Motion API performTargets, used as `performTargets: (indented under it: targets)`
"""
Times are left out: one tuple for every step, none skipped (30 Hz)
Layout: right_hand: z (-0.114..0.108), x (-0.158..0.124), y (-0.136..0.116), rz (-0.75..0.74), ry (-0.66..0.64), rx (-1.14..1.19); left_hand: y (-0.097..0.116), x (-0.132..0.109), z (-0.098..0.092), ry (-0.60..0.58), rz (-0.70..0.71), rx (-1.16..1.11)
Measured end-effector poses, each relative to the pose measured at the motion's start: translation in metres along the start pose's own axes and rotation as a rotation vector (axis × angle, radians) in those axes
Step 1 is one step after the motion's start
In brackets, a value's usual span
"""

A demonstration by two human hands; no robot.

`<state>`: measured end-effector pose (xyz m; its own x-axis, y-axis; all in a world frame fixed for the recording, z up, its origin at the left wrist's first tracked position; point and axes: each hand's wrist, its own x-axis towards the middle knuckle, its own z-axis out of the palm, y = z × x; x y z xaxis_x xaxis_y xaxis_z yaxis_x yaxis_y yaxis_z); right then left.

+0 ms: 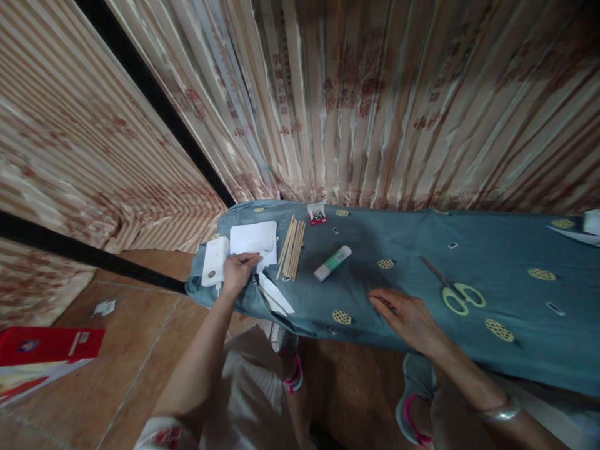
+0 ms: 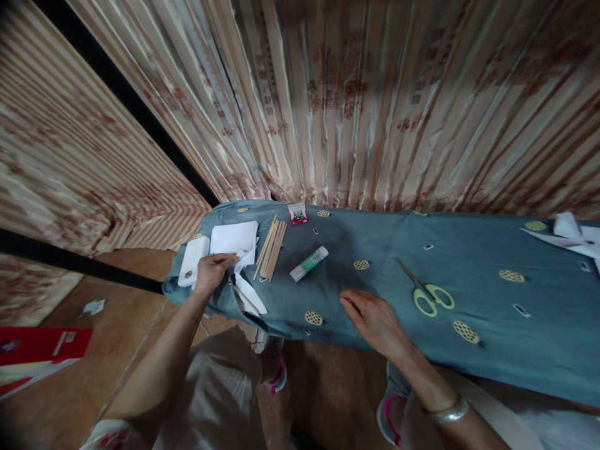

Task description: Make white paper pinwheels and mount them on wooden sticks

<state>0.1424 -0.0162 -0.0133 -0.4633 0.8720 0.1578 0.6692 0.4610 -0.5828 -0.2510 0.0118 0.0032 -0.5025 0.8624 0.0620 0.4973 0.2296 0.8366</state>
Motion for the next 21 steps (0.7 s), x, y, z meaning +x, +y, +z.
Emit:
performTargets:
  targets:
    - [0.000,0.000,0.000,0.000,0.002,0.000,0.000,0.000,-0.001,-0.019,0.012,-0.010]
    - [0.000,0.000,0.001,0.001,0.003,-0.001,-0.001,-0.001,-0.002,-0.044,0.035,-0.014]
    - [0.000,0.000,0.001,0.002,0.004,-0.002,-0.002,-0.001,-0.003,-0.071,0.070,-0.009]
    - [0.001,-0.001,0.002,0.003,0.004,-0.004,-0.004,-0.001,-0.004,-0.098,0.112,0.007]
    - [0.001,-0.001,0.002,0.002,0.004,-0.005,-0.006,-0.001,-0.005,-0.121,0.158,0.033]
    - [0.001,-0.001,0.002,0.002,0.002,-0.005,-0.007,-0.001,-0.007,-0.139,0.199,0.064]
    - [0.001,-0.001,0.002,0.002,-0.001,-0.005,-0.009,-0.001,-0.008,-0.151,0.227,0.096]
    - [0.001,0.000,0.002,0.002,-0.003,-0.006,-0.010,-0.001,-0.008,-0.160,0.246,0.121]
    - [0.001,0.000,0.002,0.004,-0.003,-0.007,-0.011,0.000,-0.009,-0.166,0.257,0.138]
    - [0.001,0.000,0.002,0.007,-0.007,-0.008,-0.012,0.000,-0.009,-0.169,0.263,0.147]
    - [0.000,0.001,0.002,0.009,-0.010,-0.009,-0.013,0.000,-0.010,-0.171,0.267,0.152]
    - [0.000,0.001,0.002,0.012,-0.014,-0.010,-0.013,0.001,-0.010,-0.170,0.269,0.153]
    - [0.000,0.001,0.002,0.013,-0.016,-0.010,-0.013,0.001,-0.010,-0.171,0.272,0.153]
    - [0.000,0.001,0.002,0.014,-0.016,-0.011,-0.013,0.001,-0.010,-0.173,0.275,0.153]
    - [0.000,0.001,0.002,0.015,-0.016,-0.011,-0.013,0.001,-0.010,-0.175,0.280,0.155]
    - [0.000,0.001,0.001,0.016,-0.013,-0.010,-0.013,0.001,-0.010,-0.175,0.287,0.159]
    - [0.000,0.001,0.001,0.018,-0.009,-0.010,-0.013,0.001,-0.010,-0.173,0.293,0.163]
    - [0.000,0.001,0.001,0.019,-0.005,-0.009,-0.014,0.001,-0.010,-0.171,0.297,0.165]
    - [-0.001,0.001,0.001,0.018,-0.002,-0.009,-0.014,0.001,-0.009,-0.169,0.298,0.164]
    - [-0.001,0.001,0.001,0.015,-0.002,-0.010,-0.014,0.001,-0.009,-0.168,0.295,0.158]
    - [-0.001,0.001,0.001,0.010,-0.001,-0.012,-0.015,0.001,-0.009,-0.169,0.291,0.147]
